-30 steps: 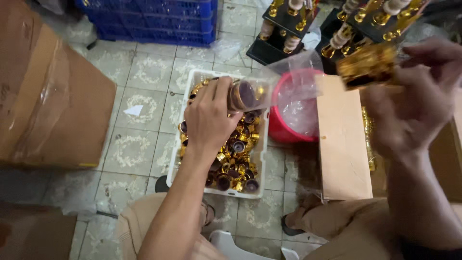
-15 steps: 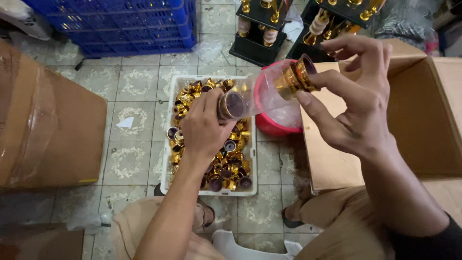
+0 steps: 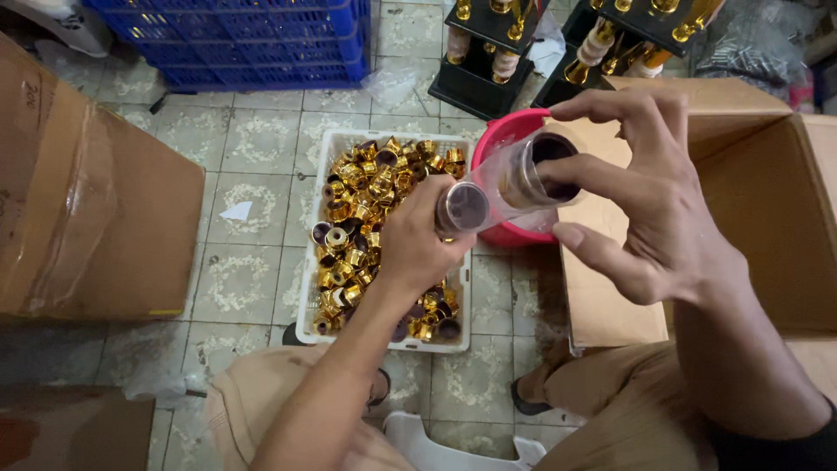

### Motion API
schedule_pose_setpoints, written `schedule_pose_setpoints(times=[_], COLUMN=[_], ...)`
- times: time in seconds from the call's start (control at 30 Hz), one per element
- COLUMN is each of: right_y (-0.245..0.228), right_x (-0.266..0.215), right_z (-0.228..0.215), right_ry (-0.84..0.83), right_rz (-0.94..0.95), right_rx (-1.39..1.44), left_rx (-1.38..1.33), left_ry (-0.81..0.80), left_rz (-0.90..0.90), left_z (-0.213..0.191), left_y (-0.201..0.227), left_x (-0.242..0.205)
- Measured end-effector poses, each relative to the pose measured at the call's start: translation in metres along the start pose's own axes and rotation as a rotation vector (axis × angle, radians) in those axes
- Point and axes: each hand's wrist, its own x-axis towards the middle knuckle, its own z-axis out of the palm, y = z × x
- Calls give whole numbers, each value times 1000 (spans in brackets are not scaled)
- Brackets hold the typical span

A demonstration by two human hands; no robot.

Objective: The person sits on a low stool and repeatedly picks up small gold-colored decorative items from a white basket. They insert the items one by one into a clear plastic tube, then place the filled tube into a cardboard box. The process is repeated multiple times.

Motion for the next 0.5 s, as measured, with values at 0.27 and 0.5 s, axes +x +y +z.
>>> schedule_pose_setpoints(times=[0.27, 0.5], right_y=[5, 9], right_x=[0, -3], right_z=[3, -3], right_ry=[-42, 36], right_rz=[-28, -24], right_rx=[-38, -76], left_rx=[-195, -266], left_ry=[-113, -150], left_rz=[-65, -123], left_z=[3, 5], left_y=[12, 16], left_x=[-3, -3])
